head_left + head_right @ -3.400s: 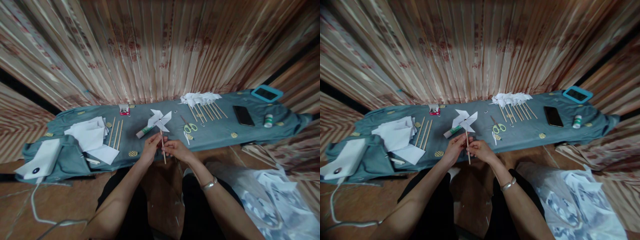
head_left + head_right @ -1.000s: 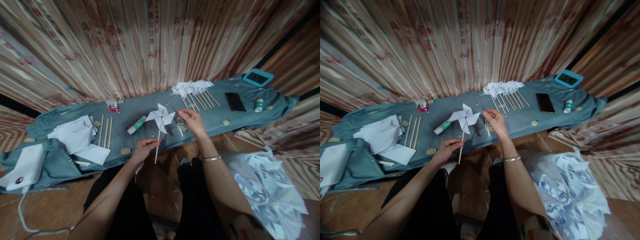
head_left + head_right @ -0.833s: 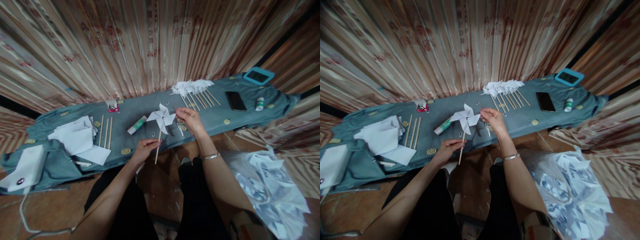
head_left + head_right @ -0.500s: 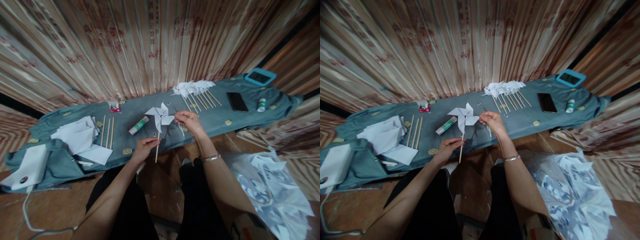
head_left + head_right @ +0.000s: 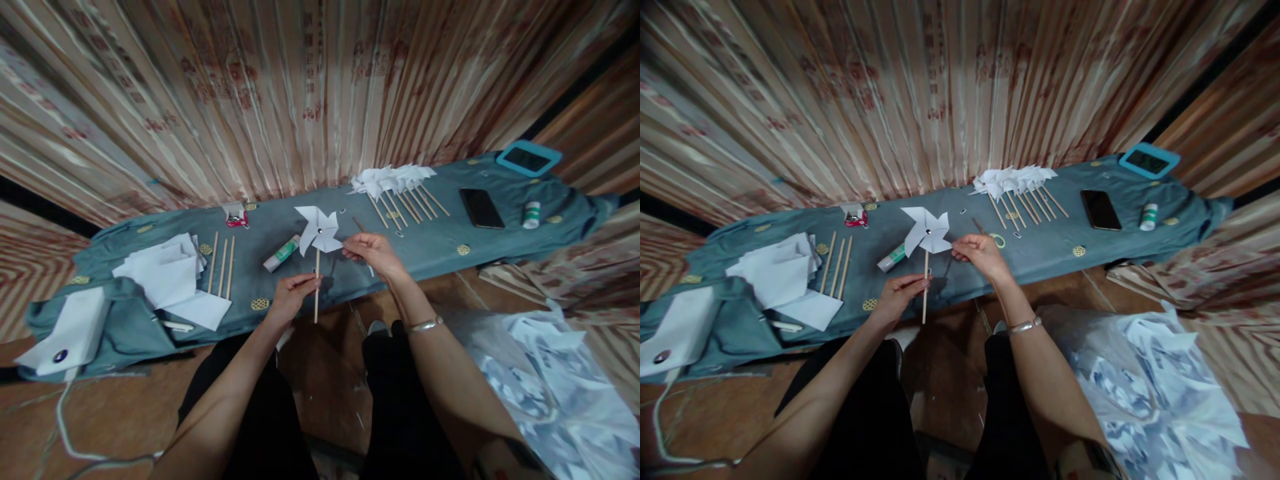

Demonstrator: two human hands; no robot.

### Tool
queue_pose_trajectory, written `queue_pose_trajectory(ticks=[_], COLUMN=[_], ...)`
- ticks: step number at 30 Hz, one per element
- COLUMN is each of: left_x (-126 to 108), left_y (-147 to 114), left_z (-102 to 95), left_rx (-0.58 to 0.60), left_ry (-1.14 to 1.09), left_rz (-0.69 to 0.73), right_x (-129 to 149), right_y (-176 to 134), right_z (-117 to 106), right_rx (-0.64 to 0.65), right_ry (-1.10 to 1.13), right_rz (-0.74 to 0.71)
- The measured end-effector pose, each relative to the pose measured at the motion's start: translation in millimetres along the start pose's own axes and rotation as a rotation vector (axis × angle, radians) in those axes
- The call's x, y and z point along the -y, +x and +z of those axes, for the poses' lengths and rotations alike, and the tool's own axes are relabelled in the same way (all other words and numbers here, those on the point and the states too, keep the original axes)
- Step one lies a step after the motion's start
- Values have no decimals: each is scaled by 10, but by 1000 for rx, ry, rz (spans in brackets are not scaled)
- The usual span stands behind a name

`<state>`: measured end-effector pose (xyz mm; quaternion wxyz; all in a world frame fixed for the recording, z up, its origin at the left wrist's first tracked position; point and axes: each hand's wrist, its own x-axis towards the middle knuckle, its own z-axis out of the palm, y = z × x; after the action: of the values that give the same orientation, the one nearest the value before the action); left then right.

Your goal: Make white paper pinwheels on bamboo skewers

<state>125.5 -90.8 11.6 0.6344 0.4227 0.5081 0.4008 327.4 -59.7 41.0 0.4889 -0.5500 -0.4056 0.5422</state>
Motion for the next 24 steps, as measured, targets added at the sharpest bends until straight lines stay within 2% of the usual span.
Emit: queue_pose_trajectory(ticks=[18,21,24], left_x=[-11,-21,-24], left_y=[-10,-21,-31], left_z=[13,15,15], left_rx=[11,2,12], left_ry=[13,32,25], left_rz=[19,17,4], right_x=[-40,1,-5], right_y=[-217,-204,-129], right_z=[246,146,-6], right_rx=[225,156,-37], right_ry=[-63,-98,-112], right_rz=[-12,-65,-145])
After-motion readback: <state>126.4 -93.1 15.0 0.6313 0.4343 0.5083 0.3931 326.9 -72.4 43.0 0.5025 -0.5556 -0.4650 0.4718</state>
